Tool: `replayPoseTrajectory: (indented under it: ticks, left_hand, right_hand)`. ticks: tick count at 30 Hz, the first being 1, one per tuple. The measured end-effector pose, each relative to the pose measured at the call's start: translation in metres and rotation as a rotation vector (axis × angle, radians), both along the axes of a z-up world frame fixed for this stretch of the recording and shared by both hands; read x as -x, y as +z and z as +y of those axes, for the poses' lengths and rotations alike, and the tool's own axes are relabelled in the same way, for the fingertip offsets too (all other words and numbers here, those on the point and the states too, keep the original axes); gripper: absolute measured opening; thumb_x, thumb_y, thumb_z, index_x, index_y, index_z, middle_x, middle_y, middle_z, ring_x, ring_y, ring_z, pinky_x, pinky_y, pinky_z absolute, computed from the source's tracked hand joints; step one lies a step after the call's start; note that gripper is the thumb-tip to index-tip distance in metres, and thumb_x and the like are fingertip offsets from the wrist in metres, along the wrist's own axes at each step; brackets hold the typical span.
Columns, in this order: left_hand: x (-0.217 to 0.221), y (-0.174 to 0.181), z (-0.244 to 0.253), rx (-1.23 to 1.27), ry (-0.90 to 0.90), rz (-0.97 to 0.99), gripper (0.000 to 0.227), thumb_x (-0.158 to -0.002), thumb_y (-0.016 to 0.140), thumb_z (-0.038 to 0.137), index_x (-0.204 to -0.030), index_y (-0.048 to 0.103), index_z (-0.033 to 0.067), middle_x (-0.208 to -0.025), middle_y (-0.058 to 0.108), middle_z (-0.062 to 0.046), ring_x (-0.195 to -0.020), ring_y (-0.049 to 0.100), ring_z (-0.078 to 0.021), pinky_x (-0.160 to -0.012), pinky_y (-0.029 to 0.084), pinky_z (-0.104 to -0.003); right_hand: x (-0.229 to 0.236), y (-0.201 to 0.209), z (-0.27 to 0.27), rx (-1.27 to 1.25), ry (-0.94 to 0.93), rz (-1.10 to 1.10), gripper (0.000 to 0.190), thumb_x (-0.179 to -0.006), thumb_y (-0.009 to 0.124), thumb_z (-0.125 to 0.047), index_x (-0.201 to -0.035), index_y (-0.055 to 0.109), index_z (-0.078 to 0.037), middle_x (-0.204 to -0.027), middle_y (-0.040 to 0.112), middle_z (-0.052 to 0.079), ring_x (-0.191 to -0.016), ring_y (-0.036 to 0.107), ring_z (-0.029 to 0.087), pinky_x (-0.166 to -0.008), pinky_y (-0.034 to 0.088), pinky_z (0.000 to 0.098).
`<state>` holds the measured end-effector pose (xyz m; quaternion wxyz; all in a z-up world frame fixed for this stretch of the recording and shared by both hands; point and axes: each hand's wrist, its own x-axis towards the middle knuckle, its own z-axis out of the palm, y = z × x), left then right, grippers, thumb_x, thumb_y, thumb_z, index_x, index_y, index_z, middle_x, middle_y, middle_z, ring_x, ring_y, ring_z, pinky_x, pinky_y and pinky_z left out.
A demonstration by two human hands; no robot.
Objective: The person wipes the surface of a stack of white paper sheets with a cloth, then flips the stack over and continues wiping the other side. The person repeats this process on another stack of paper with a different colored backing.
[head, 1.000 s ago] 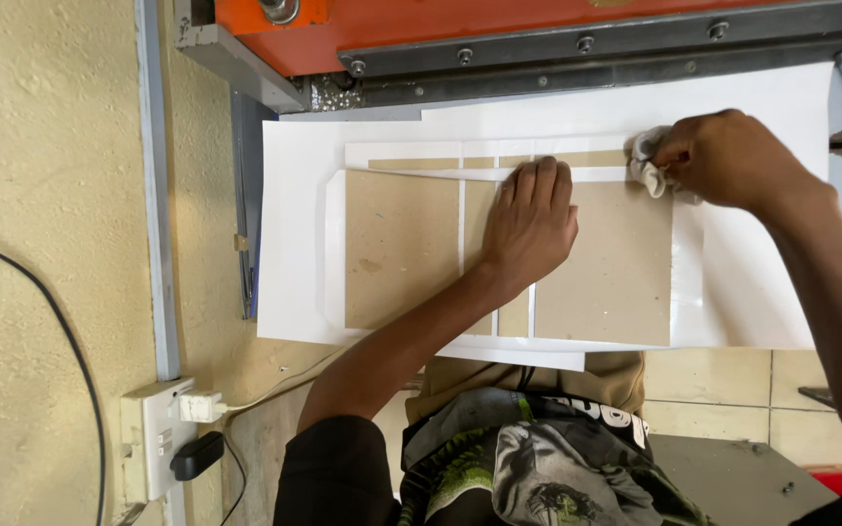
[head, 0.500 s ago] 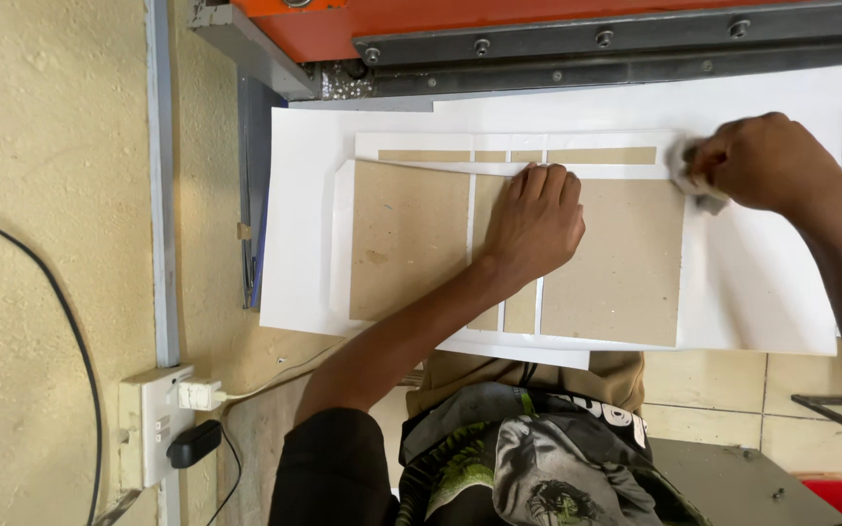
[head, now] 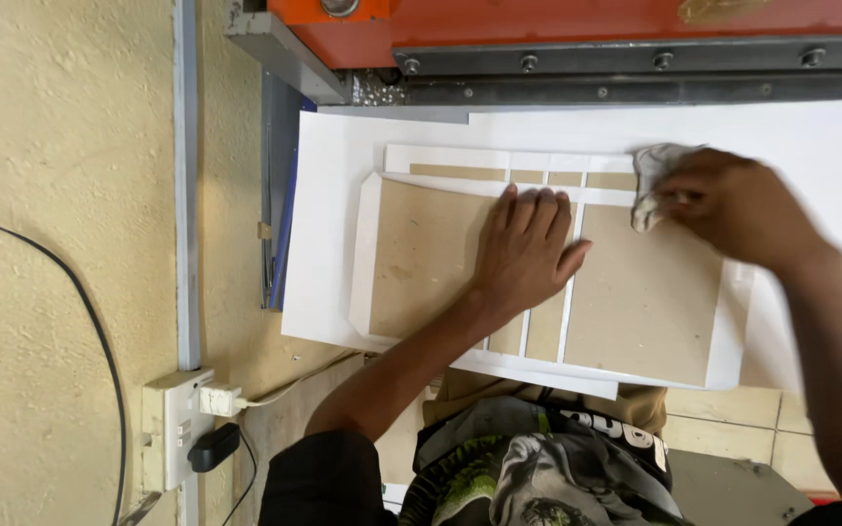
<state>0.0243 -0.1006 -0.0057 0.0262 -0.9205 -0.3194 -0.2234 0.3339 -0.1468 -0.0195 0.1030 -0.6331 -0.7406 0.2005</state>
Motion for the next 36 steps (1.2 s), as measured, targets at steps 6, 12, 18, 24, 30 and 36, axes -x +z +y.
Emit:
replayPoseTrajectory:
  ticks: [6, 12, 18, 24, 30, 36]
  left_hand:
    - [-0.003, -0.006, 0.001, -0.013, 0.015, -0.105, 0.031, -0.093, 0.075, 0.033, -0.104, 0.073, 0.0046, -0.101, 0.069, -0.012, -0.098, 0.063, -0.0293, -0.113, 0.053, -0.052]
    - [-0.003, -0.006, 0.000, -0.010, 0.052, -0.033, 0.042, -0.092, 0.074, 0.038, -0.114, 0.072, 0.0024, -0.117, 0.070, -0.014, -0.105, 0.062, -0.0297, -0.110, 0.053, -0.047]
    - [-0.001, -0.011, 0.046, 0.289, -0.117, 0.089, 0.039, -0.091, 0.085, 0.025, -0.117, 0.063, 0.0078, -0.117, 0.061, -0.011, -0.103, 0.056, -0.0328, -0.087, 0.047, -0.048]
    - [0.022, -0.002, 0.089, 0.308, -0.260, 0.260, 0.016, -0.096, 0.076, 0.009, -0.106, 0.064, 0.0082, -0.106, 0.060, -0.007, -0.095, 0.055, -0.0294, -0.078, 0.047, -0.044]
    - [0.061, -0.002, 0.099, 0.171, -0.310, 0.155, 0.019, -0.094, 0.080, 0.007, -0.098, 0.062, 0.0080, -0.100, 0.059, -0.006, -0.088, 0.055, -0.0286, -0.073, 0.045, -0.042]
    - [0.053, -0.005, 0.093, 0.024, -0.241, 0.180, 0.007, -0.095, 0.066, 0.001, -0.095, 0.064, 0.0075, -0.095, 0.063, -0.008, -0.084, 0.057, -0.0269, -0.073, 0.046, -0.042]
  right_hand:
    - [0.095, 0.006, 0.061, -0.014, 0.039, 0.150, 0.022, -0.099, 0.069, -0.006, -0.111, 0.084, -0.016, -0.112, 0.080, 0.001, -0.103, 0.072, 0.026, -0.085, 0.055, 0.0417]
    - [0.036, 0.024, 0.004, -0.007, -0.089, 0.083, 0.011, -0.097, 0.083, -0.016, -0.106, 0.083, -0.012, -0.113, 0.081, 0.009, -0.091, 0.075, 0.032, -0.078, 0.060, 0.0458]
    - [0.034, 0.012, -0.040, -0.233, -0.197, -0.483, 0.042, -0.093, 0.081, -0.042, -0.130, 0.083, -0.023, -0.136, 0.071, 0.008, -0.119, 0.065, 0.038, -0.092, 0.062, 0.0485]
    - [0.068, 0.004, -0.036, -0.335, -0.186, -0.393, 0.067, -0.097, 0.073, -0.065, -0.143, 0.075, -0.016, -0.151, 0.070, 0.010, -0.128, 0.061, 0.042, -0.094, 0.057, 0.0538]
    - [0.034, -0.018, -0.030, -0.598, -0.152, -0.043, 0.051, -0.085, 0.064, 0.019, -0.128, 0.086, 0.004, -0.133, 0.080, 0.021, -0.116, 0.067, 0.041, -0.106, 0.058, 0.0455]
    - [0.044, 0.011, -0.037, -0.656, -0.318, 0.195, 0.030, -0.085, 0.050, 0.016, -0.087, 0.076, 0.001, -0.086, 0.070, 0.014, -0.076, 0.061, 0.028, -0.065, 0.043, 0.0381]
